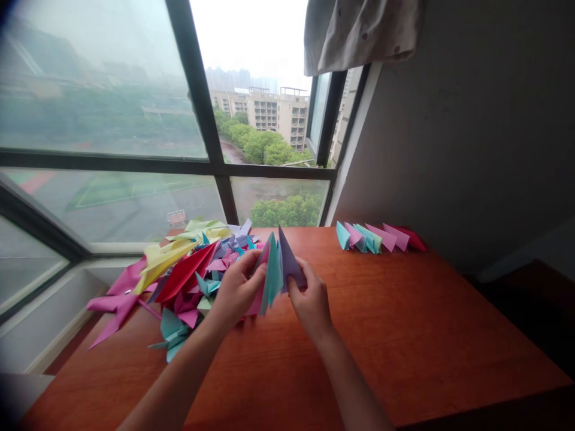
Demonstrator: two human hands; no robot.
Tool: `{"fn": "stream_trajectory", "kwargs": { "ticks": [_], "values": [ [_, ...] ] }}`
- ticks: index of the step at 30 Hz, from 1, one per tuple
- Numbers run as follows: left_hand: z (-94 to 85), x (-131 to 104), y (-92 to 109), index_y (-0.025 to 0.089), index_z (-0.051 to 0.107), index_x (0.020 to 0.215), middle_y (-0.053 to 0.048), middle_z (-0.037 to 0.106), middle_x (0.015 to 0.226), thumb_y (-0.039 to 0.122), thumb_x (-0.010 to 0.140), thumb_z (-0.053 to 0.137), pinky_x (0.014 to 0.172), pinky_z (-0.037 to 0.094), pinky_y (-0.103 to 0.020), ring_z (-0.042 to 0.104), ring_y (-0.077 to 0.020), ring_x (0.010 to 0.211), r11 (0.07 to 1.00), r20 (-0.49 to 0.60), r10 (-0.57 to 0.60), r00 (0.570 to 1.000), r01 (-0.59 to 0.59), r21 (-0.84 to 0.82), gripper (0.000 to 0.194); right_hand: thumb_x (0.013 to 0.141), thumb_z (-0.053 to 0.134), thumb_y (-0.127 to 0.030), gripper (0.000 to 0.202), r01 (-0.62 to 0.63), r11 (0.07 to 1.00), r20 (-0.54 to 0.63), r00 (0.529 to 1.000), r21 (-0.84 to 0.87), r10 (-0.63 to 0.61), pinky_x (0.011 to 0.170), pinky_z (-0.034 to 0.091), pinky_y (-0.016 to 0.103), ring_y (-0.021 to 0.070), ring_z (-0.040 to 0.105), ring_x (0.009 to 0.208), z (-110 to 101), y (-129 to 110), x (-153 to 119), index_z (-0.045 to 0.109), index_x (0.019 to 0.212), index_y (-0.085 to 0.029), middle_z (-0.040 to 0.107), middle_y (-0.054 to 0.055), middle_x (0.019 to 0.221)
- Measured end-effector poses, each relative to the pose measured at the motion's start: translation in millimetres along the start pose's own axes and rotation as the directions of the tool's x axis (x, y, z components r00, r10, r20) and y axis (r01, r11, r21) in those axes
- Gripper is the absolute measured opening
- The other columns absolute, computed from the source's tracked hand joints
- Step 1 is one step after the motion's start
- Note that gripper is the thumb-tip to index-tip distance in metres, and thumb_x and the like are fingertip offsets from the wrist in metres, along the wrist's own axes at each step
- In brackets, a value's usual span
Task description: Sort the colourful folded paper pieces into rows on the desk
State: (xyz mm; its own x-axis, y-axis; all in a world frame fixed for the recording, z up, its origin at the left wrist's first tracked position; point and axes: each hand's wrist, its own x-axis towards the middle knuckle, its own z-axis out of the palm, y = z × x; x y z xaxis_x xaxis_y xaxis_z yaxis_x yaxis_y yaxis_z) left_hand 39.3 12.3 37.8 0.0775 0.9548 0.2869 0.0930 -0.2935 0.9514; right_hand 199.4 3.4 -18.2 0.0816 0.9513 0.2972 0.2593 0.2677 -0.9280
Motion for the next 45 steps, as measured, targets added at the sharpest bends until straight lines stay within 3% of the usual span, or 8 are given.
{"fn": "stream_trajectory", "kwargs": {
  "ticks": [3, 8, 11, 14, 22, 29, 38, 45],
  "values": [
    [-45.9, 12.9, 30.7, 0.022, 0.069, 0.117, -0.004, 0.073, 0.099, 0.027, 0.089, 0.052, 0.079, 0.048, -0.029, 0.066, -0.0222, 0.086, 0.877, -0.047, 0.160, 0.986, -0.120, 0.466, 0.033, 0.085, 0.058, -0.031, 0.041, -0.016, 0.995, 0.025, 1.000, 0.096, 0.014, 0.056, 0.056, 0.024, 0.0189, 0.069, 0.079, 26.9, -16.8, 20.9, 0.061, 0.125, -0.020, 0.072, 0.006, 0.106],
    [-110.3, 38.9, 40.0, 0.017, 0.060, 0.129, -0.012, 0.072, 0.109, 0.029, 0.092, 0.041, 0.086, 0.049, -0.040, 0.067, -0.0315, 0.098, 0.506, -0.163, 0.161, 0.973, 0.060, 0.860, 0.044, 0.083, 0.059, -0.029, 0.038, -0.042, 0.977, 0.147, 0.989, 0.207, 0.011, 0.056, 0.056, 0.024, 0.0177, 0.069, 0.079, 81.5, -35.2, 44.3, 0.064, 0.120, -0.022, 0.071, 0.005, 0.106],
    [-124.2, 49.8, 25.5, 0.005, 0.050, 0.137, -0.021, 0.063, 0.129, 0.024, 0.090, 0.038, 0.097, 0.046, -0.045, 0.060, -0.0348, 0.118, 0.344, -0.133, 0.015, 0.991, 0.119, 0.931, 0.052, 0.081, 0.062, -0.031, 0.034, -0.083, 0.976, 0.185, 0.982, 0.202, 0.045, 0.058, 0.057, 0.026, 0.0164, 0.068, 0.075, 97.9, -35.3, 43.6, 0.067, 0.113, -0.021, 0.070, 0.006, 0.105],
    [-118.2, 46.2, 17.8, 0.006, 0.047, 0.140, -0.019, 0.058, 0.136, 0.025, 0.090, 0.038, 0.104, 0.043, -0.045, 0.054, -0.0325, 0.126, 0.331, -0.057, 0.076, 0.995, 0.029, 0.943, 0.054, 0.081, 0.062, -0.032, 0.031, -0.070, 0.978, 0.175, 0.984, 0.194, 0.035, 0.062, 0.058, 0.026, 0.0162, 0.069, 0.078, 88.2, -25.9, 34.1, 0.067, 0.110, -0.021, 0.070, 0.006, 0.106],
    [-27.2, 4.9, 17.6, 0.023, 0.063, 0.121, -0.010, 0.064, 0.126, 0.023, 0.089, 0.048, 0.100, 0.047, -0.040, 0.060, -0.0285, 0.117, 0.702, 0.201, 0.254, 0.946, -0.323, 0.635, 0.036, 0.082, 0.056, -0.035, 0.031, -0.120, 0.993, -0.055, 0.991, -0.002, 0.119, 0.061, 0.056, 0.027, 0.0166, 0.070, 0.072, -12.0, 57.2, 22.6, 0.065, 0.107, -0.018, 0.072, 0.008, 0.104],
    [75.2, 1.7, -50.7, 0.025, 0.060, 0.125, -0.011, 0.063, 0.125, 0.015, 0.082, 0.054, 0.103, 0.046, -0.042, 0.059, -0.0282, 0.116, 0.860, 0.399, 0.133, 0.907, -0.305, 0.408, 0.044, 0.077, 0.055, -0.039, 0.038, -0.189, 0.948, -0.383, 0.920, -0.255, 0.080, 0.068, 0.057, 0.035, 0.0203, 0.069, 0.076, -113.4, 135.9, 27.2, 0.063, 0.107, -0.017, 0.072, 0.012, 0.105],
    [172.4, 64.0, -118.2, 0.015, 0.052, 0.129, -0.019, 0.053, 0.129, 0.013, 0.081, 0.054, 0.107, 0.040, -0.047, 0.053, -0.0313, 0.122, 0.865, 0.250, 0.094, 0.964, -0.203, 0.458, 0.048, 0.076, 0.059, -0.037, 0.041, -0.173, 0.829, -0.503, 0.852, -0.532, -0.146, 0.099, 0.045, 0.048, 0.0302, 0.054, 0.116, -182.6, 151.0, 90.7, 0.063, 0.112, -0.017, 0.060, 0.017, 0.122],
    [221.5, 129.8, -133.5, 0.013, 0.048, 0.132, -0.023, 0.045, 0.139, 0.028, 0.086, 0.061, 0.109, 0.035, -0.047, 0.043, -0.0344, 0.132, 0.863, 0.175, 0.107, 0.979, -0.179, 0.472, 0.050, 0.077, 0.060, -0.031, 0.037, -0.140, 0.731, -0.385, 0.906, -0.667, -0.177, 0.107, 0.039, 0.045, 0.0298, 0.052, 0.121, -206.0, 154.1, 153.4, 0.067, 0.111, -0.017, 0.061, 0.015, 0.124]
  ]
}}
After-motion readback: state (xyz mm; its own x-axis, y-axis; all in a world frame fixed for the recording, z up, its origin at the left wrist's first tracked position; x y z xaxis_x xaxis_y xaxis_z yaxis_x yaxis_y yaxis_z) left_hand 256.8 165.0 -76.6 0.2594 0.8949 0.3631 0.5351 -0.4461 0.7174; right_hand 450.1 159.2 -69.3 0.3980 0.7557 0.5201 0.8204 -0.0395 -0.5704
